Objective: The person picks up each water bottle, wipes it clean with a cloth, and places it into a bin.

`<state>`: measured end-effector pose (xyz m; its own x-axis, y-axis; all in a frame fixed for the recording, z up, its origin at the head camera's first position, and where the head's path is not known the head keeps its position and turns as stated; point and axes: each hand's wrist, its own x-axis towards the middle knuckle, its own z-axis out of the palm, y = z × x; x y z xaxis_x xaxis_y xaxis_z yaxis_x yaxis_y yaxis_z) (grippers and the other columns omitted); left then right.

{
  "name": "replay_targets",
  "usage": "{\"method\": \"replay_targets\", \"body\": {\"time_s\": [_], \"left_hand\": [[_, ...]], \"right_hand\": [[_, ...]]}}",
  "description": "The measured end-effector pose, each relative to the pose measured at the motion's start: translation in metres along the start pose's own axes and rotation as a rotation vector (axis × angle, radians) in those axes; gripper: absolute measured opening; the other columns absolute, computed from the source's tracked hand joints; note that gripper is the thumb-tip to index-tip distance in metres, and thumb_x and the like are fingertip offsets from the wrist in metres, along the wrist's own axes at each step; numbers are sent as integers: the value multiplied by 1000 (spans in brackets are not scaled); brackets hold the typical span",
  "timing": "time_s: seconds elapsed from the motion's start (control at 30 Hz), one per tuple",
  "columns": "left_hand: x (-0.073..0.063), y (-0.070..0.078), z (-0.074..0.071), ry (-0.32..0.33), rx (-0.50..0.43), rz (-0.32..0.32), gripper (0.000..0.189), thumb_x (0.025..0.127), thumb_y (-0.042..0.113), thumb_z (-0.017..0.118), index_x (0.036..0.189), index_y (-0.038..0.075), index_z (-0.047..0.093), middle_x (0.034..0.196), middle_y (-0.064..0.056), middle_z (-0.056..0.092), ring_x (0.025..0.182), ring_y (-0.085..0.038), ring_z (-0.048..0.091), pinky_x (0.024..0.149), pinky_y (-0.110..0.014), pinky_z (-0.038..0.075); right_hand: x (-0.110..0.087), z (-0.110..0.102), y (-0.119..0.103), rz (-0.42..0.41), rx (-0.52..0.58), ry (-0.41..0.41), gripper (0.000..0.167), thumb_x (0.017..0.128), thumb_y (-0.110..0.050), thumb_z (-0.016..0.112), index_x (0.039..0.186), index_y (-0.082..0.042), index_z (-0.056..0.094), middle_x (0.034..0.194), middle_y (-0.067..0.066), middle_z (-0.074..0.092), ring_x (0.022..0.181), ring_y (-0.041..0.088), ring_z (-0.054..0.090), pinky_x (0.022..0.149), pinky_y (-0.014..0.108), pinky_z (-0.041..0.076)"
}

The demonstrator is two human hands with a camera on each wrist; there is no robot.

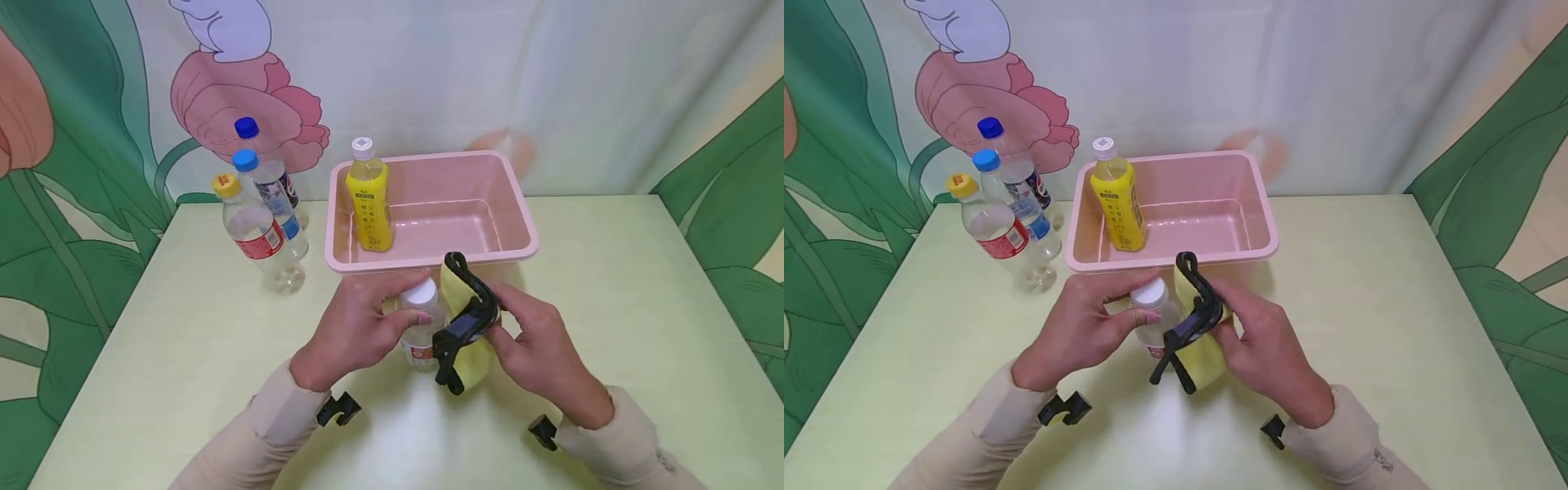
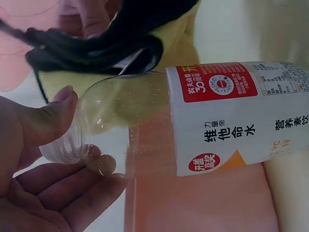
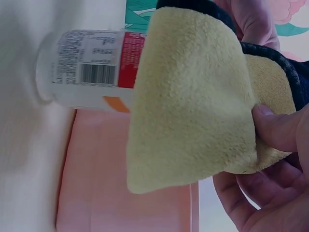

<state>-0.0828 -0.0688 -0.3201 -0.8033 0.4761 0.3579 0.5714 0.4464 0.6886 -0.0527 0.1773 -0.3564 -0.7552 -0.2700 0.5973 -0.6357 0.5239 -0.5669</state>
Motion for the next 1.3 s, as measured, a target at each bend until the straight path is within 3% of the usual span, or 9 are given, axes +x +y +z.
{"method": "replay_targets", "body": {"time_s": [0.2,0.33,0.53,0.63,0.83,0.93,1.13,1.23,1.3], "left_hand": [[1,1,-1,13,35,58,55,78,13,91,129,5,73,120,-9,79,107,-20,77,92,-35,63],[2,2,-1,-33,15,25,55,81,15,89,133,9,72,121,-6,78,107,-17,76,93,-33,63],[1,1,2,-44,-27,-6,59,81,18,89,137,11,69,120,-6,78,104,-16,75,91,-31,63],[-1,2,2,-36,-34,-2,62,79,18,90,137,8,69,118,-8,78,104,-18,76,91,-32,64],[-5,1,-1,-17,-19,6,64,79,18,89,138,6,67,118,-10,79,106,-21,77,90,-35,64],[-7,0,0,-16,-27,13,64,79,17,89,138,4,67,118,-11,79,106,-21,77,90,-35,64],[-4,-4,6,-6,-12,39,56,85,15,86,137,7,68,119,-9,79,101,-17,76,87,-33,65],[-4,-5,9,-8,-34,29,56,85,14,87,137,7,68,120,-9,78,102,-17,76,89,-31,64],[-6,-6,11,-4,-55,22,58,83,14,88,137,6,68,119,-10,78,103,-18,76,90,-31,64]], "right_hand": [[14,4,-6,2,12,-59,50,83,6,80,129,-10,68,115,2,76,101,15,73,92,21,56],[18,3,-6,13,-13,-127,46,83,4,80,125,-11,68,114,0,73,95,11,65,83,29,55],[20,5,-1,27,-59,-212,43,72,15,74,105,-12,66,96,-2,66,83,11,58,71,33,54],[13,13,2,94,-96,-273,40,71,13,76,99,-13,64,88,-2,63,80,14,57,70,33,53],[-6,35,11,230,-200,-438,35,69,7,72,98,-12,66,89,-1,68,83,16,63,77,39,56],[-7,30,7,238,-164,-413,33,74,6,74,99,-13,65,88,-2,67,81,15,61,74,36,55],[15,3,-13,146,12,-240,39,79,3,84,108,-11,63,101,0,70,91,15,66,72,29,59],[15,7,-8,170,10,-291,40,77,4,85,107,-10,62,99,2,67,89,17,64,75,33,58],[8,17,0,236,-20,-370,40,77,3,84,108,-9,61,101,4,67,93,21,65,82,40,59]]}}
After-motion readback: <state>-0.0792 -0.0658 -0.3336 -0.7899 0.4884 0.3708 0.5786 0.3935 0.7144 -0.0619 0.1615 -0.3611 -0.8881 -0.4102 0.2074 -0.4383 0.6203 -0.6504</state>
